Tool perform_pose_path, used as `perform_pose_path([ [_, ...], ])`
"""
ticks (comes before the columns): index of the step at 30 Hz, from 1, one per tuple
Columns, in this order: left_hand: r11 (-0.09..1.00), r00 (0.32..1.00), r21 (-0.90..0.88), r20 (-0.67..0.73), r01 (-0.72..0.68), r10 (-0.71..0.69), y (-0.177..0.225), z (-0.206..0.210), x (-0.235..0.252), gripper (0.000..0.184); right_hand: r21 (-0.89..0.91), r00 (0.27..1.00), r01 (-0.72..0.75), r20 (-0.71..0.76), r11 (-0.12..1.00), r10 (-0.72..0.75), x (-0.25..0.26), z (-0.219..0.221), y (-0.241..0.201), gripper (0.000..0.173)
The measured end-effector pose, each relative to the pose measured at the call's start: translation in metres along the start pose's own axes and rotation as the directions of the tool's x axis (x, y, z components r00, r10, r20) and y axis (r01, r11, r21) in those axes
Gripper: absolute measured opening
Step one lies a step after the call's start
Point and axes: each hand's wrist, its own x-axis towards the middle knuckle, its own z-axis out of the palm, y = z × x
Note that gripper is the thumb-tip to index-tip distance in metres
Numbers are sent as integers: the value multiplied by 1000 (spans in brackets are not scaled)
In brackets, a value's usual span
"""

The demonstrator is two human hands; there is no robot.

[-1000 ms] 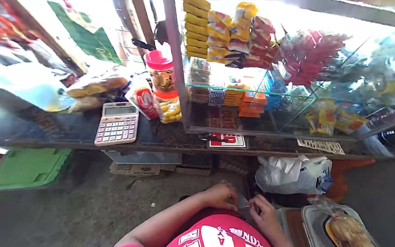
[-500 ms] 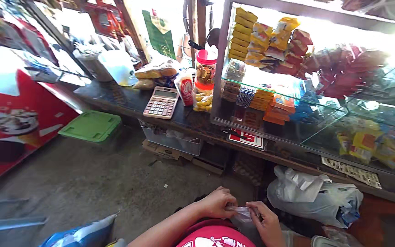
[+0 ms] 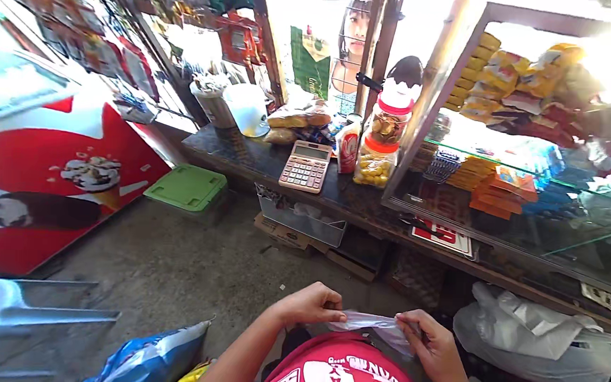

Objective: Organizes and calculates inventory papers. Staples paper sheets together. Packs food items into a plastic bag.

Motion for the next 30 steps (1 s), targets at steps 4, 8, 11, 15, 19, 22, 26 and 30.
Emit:
perform_pose_path([
  [4, 657, 964, -738, -257, -153, -64, -18, -72, -65, 20, 189, 998, -54, -31, 980, 61, 50, 51, -20, 13],
  [8, 25, 862, -897, -432, -442, -266, -47, -105, -95, 80, 421, 975, -184, -36, 888, 219, 117, 119, -50, 17],
  [11, 42, 819, -906, -399, -421, -413, -46, -125, -122, 92, 504, 951, -265, -5, 822, 309, 164, 161, -61, 17],
  [15, -68, 742, -872, -369, -485, -559, -60, -136, -161, 100, 509, 942, -311, 55, 803, 330, 207, 192, -67, 17],
  [19, 114, 743, -884, -445, -453, -500, -79, -137, -189, 66, 497, 953, -298, 106, 815, 284, 248, 211, -67, 17],
  [22, 464, 514, -789, -614, -403, -599, -74, -151, -187, 10, 529, 973, -232, 137, 816, 188, 279, 219, -68, 18],
  [26, 634, 293, -626, -777, -454, -557, -63, -183, -184, 12, 619, 987, -120, 161, 776, 25, 322, 235, -67, 19],
  [30, 691, 264, -542, -839, -478, -476, -53, -212, -189, 21, 705, 967, -101, 234, 702, -96, 361, 253, -75, 19],
])
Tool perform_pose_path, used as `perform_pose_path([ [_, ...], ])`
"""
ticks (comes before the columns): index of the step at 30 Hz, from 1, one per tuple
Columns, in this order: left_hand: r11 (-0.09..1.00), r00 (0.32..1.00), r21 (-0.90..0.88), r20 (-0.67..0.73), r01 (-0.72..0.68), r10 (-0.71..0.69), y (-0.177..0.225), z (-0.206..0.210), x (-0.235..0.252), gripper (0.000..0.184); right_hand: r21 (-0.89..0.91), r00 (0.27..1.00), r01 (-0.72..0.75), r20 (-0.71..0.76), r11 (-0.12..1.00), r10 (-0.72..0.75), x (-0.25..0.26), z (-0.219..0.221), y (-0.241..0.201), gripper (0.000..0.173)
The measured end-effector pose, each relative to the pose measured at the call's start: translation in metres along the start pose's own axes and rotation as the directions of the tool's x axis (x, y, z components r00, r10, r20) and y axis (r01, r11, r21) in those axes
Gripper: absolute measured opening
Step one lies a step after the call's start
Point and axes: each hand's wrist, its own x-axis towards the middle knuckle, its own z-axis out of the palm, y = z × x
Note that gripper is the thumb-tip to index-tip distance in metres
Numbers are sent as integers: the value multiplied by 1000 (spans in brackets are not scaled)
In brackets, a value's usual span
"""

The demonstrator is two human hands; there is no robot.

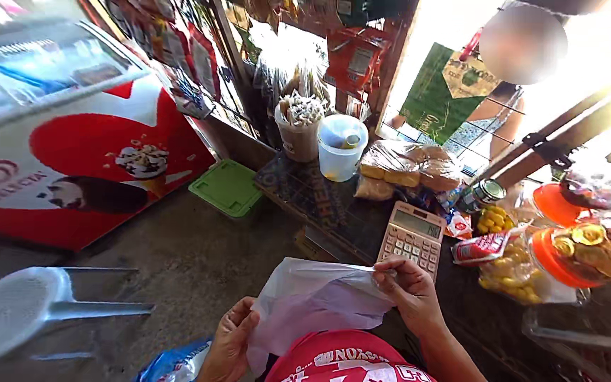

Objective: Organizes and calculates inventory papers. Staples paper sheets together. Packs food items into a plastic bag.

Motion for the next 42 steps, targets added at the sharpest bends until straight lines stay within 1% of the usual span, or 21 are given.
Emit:
perform_pose_path([
  [3, 995, 1000, 101, 16, 4, -5, 10, 1, 7, 41, 15, 997, 26, 68, 1000, -27, 26, 0, 1, 17],
  [5, 984, 998, 177, 56, -24, 15, 8, 2, 9, 25, 15, 996, 21, 83, 1000, -22, 39, -3, 6, 17],
  [7, 987, 992, 148, 119, -56, 38, 9, 1, 15, 16, 2, 998, 10, 61, 1000, -10, 47, -4, 12, 17],
  [10, 988, 989, 113, 109, -108, 96, 20, -6, 32, 16, -18, 1000, -15, 15, 1000, 16, 58, -2, 18, 17],
  [13, 962, 991, 241, 76, -127, 112, 47, -7, 52, 13, -70, 999, -35, 5, 997, 36, 71, 7, 26, 17],
  [16, 912, 978, 354, 45, -205, 202, 64, -15, 85, 21, -147, 999, -32, -48, 989, 25, 84, 21, 36, 16],
  [17, 898, 967, 360, 97, -255, 236, 71, -22, 100, 15, -155, 996, -33, -88, 987, 20, 90, 28, 39, 17],
  [18, 885, 947, 348, 200, -309, 252, 78, -34, 117, 11, -162, 991, -32, -132, 986, 10, 96, 34, 41, 16],
  [19, 873, 922, 340, 292, -350, 256, 85, -46, 132, 17, -186, 984, -28, -179, 982, -6, 102, 41, 44, 16],
  [21, 867, 897, 326, 360, -378, 256, 102, -61, 155, 23, -354, 955, 7, -276, 935, -112, 114, 55, 51, 19],
  [23, 857, 906, 344, 322, -384, 276, 116, -67, 173, 12, -613, 913, 39, -299, 789, -277, 124, 69, 55, 26],
  [24, 849, 913, 361, 279, -386, 296, 122, -67, 182, 6, -670, 897, 61, -288, 740, -335, 127, 79, 55, 24],
  [26, 850, 925, 366, 182, -378, 333, 130, -59, 198, 22, -623, 918, 137, -212, 770, -335, 133, 107, 54, 15],
  [28, 858, 905, 315, 270, -405, 329, 135, -49, 210, 19, -469, 975, 190, -10, 863, -221, 142, 141, 56, 12],
  [30, 866, 866, 245, 374, -437, 331, 137, -32, 215, 19, -345, 969, 212, 199, 914, -150, 156, 169, 59, 15],
  [31, 879, 862, 207, 384, -429, 330, 138, -22, 215, 22, -301, 956, 226, 250, 927, -152, 164, 178, 59, 17],
  [33, 917, 875, 128, 374, -377, 307, 137, -5, 213, 33, -248, 948, 246, 264, 937, -179, 177, 187, 55, 22],
  [35, 951, 889, 115, 403, -286, 219, 135, 1, 212, 40, -251, 958, 232, 224, 940, -176, 185, 188, 51, 30],
  [37, 977, 879, 114, 464, -180, 108, 132, 1, 212, 26, -283, 965, 199, 221, 938, -138, 186, 185, 47, 33],
  [40, 983, 877, 159, 481, -87, 0, 125, -2, 211, 16, -288, 963, 180, 246, 941, -109, 178, 178, 45, 14],
  [42, 990, 850, 124, 527, -71, -5, 121, 1, 210, 19, -264, 968, 167, 228, 950, -107, 170, 169, 45, 9],
])
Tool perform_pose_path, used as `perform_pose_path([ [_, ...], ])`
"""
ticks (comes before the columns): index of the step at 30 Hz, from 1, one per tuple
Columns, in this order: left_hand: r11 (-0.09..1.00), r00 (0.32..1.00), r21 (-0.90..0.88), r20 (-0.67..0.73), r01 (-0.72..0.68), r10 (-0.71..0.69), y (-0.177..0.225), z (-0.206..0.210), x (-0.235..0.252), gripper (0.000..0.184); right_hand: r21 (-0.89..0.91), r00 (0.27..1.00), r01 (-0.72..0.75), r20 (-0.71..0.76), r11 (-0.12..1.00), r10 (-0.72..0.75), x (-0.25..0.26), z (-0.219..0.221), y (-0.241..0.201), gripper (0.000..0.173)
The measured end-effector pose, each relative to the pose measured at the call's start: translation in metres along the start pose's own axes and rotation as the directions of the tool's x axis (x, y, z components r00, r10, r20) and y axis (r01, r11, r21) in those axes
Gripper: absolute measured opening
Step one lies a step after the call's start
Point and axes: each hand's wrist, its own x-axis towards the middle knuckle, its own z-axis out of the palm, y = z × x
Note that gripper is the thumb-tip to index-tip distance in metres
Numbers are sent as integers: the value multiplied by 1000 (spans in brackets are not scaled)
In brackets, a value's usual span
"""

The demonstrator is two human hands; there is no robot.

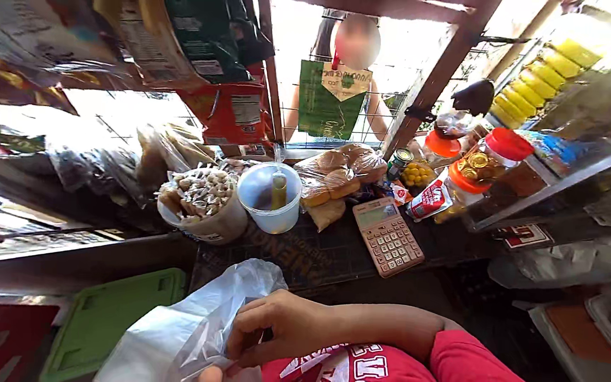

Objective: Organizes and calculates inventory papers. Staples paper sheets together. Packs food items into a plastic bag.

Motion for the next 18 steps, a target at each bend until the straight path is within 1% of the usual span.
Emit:
perform_pose_path([
  [2, 997, 998, 44, 3, -65, 65, 7, 13, -1, 24, 110, 993, -30, -111, 993, 43, -10, -10, -1, 9],
  [3, 992, 996, 89, -12, -86, 87, 10, 15, -2, 26, 204, 980, -48, -180, 978, 86, -15, -17, -2, 8],
  [4, 992, 996, 88, -5, -91, 92, 7, 7, -3, 25, 319, 958, -72, -241, 945, 154, -20, -26, -4, 7],
  [5, 993, 995, 70, -4, -98, 98, 1, -2, -2, 20, 459, 930, -95, -275, 883, 243, -24, -36, -5, 7],
  [6, 992, 993, 43, -7, -119, 120, -12, -17, -1, 17, 607, 898, -99, -286, 788, 334, -28, -46, -6, 11],
  [7, 991, 991, 8, -22, -133, 133, -25, -26, 0, 19, 736, 863, -84, -283, 671, 419, -33, -57, -7, 13],
  [8, 993, 991, -17, -70, -115, 114, -34, -28, 0, 18, 824, 821, -67, -276, 563, 501, -36, -66, -9, 15],
  [9, 998, 988, -18, -140, -67, 64, -38, -26, 0, 13, 873, 779, -47, -273, 486, 565, -39, -75, -11, 17],
  [10, 1000, 976, -16, -217, 1, -5, -41, -25, 0, 2, 893, 737, -22, -289, 449, 611, -40, -81, -14, 18],
  [11, 998, 960, -12, -273, 65, -65, -45, -25, 0, 11, 890, 695, -4, -325, 455, 642, -41, -85, -16, 19],
  [12, 995, 945, 14, -317, 97, -87, -48, -26, 0, 18, 868, 665, -1, -370, 496, 648, -41, -86, -18, 19],
  [13, 993, 942, 80, -331, 85, -54, -48, -26, -1, 15, 823, 647, -21, -422, 568, 635, -41, -86, -19, 19],
  [14, 984, 948, 176, -317, 26, 32, -45, -24, -2, 15, 747, 644, -68, -473, 661, 601, -41, -84, -19, 19],
  [15, 959, 945, 273, -287, -76, 157, -39, -18, -1, 20, 654, 663, -125, -505, 746, 553, -41, -83, -17, 18],
  [16, 908, 927, 366, -226, -204, 299, -31, -8, 2, 24, 563, 698, -167, -512, 809, 501, -42, -81, -16, 17],
  [17, 821, 901, 479, -126, -311, 415, -21, 3, 6, 24, 498, 740, -184, -497, 847, 453, -41, -80, -15, 16],
  [18, 689, 877, 622, -7, -372, 480, -9, 16, 10, 30, 455, 783, -187, -466, 870, 412, -41, -79, -16, 16],
])
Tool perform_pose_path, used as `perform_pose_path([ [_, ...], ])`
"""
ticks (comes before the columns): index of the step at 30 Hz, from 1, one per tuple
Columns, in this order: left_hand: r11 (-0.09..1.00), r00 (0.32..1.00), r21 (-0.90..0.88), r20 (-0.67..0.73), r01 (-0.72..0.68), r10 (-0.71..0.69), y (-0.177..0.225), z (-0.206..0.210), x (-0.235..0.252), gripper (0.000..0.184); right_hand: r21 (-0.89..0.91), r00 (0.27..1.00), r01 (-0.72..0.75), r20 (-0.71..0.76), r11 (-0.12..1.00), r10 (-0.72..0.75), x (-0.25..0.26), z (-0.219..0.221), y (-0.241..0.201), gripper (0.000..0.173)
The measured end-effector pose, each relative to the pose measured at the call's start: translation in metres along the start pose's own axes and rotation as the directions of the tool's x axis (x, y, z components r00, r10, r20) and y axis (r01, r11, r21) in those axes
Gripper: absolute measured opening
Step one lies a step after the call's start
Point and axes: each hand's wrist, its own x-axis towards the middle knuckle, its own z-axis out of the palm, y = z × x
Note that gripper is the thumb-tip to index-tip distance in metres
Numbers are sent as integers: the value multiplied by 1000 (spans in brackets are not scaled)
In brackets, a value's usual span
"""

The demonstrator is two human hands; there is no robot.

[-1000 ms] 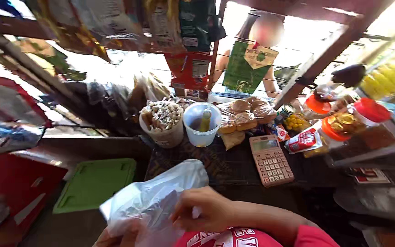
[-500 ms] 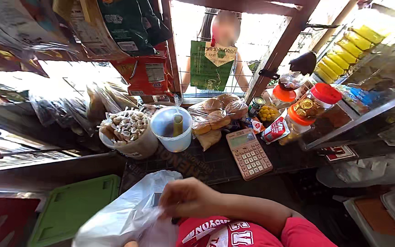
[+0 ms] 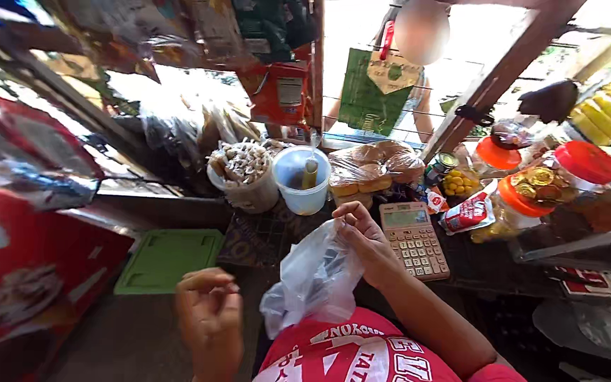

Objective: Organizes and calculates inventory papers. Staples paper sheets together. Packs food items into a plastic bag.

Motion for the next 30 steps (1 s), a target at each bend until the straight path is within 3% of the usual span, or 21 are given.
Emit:
perform_pose_path([
  [2, 927, 986, 348, 136, -143, 101, 25, 18, 12, 71, -45, 991, 34, 132, 998, -28, -2, 3, -3, 21],
  [3, 876, 979, 454, 185, -164, 87, 32, 30, 15, 79, -83, 975, 75, 216, 994, -56, -3, 2, -4, 29],
  [4, 845, 972, 511, 229, -160, 45, 32, 40, 18, 72, -136, 946, 149, 309, 979, -100, -3, -1, -5, 35],
  [5, 853, 964, 501, 267, -142, 3, 29, 44, 20, 59, -200, 892, 260, 424, 945, -156, -2, -6, -7, 33],
  [7, 956, 940, 282, 340, -79, -23, 18, 35, 23, 42, -355, 733, 503, 658, 788, -172, 1, -22, -20, 9],
  [9, 998, 895, -64, 445, 4, 25, 10, 15, 24, 30, -524, 664, 652, 744, 548, -78, -2, -41, -37, 18],
  [11, 965, 825, -260, 552, 29, 124, 5, -1, 28, 15, -648, 713, 650, 701, 396, -24, -3, -61, -42, 26],
  [12, 963, 802, -267, 579, 21, 143, 4, -6, 28, 19, -688, 744, 628, 668, 364, -23, -3, -72, -40, 28],
  [14, 996, 833, -39, 547, -77, 86, 2, -4, 24, 28, -753, 804, 557, 595, 350, 1, -2, -92, -38, 33],
  [16, 961, 881, 237, 473, -138, 10, 2, 9, 17, 33, -747, 810, 524, 586, 409, 31, 0, -110, -40, 26],
  [17, 947, 895, 296, 447, -127, -20, 2, 15, 15, 35, -711, 802, 520, 597, 473, 16, 3, -116, -42, 23],
  [19, 949, 912, 302, 407, -92, -41, 3, 24, 13, 38, -702, 834, 501, 547, 506, -67, 12, -121, -50, 39],
  [20, 954, 919, 285, 394, -88, -33, 4, 28, 12, 38, -756, 859, 500, 496, 423, -130, 20, -121, -53, 35],
  [21, 961, 923, 264, 384, -86, -23, 6, 31, 10, 38, -834, 879, 476, 446, 277, -169, 30, -124, -56, 30],
  [22, 967, 928, 242, 371, -83, -13, 7, 34, 9, 35, -900, 899, 426, 408, 97, -160, 42, -127, -56, 36],
  [24, 976, 939, 203, 343, -80, 6, 7, 38, 7, 25, -925, 941, 322, 336, -200, -41, 70, -134, -54, 69],
  [26, 978, 941, 188, 337, -92, 24, 7, 41, 7, 25, -890, 949, 313, 303, -332, 83, 93, -141, -49, 91],
  [30, 987, 942, 148, 337, -59, 6, 9, 36, 7, 34, -838, 944, 324, 256, -439, 207, 114, -137, -39, 82],
])
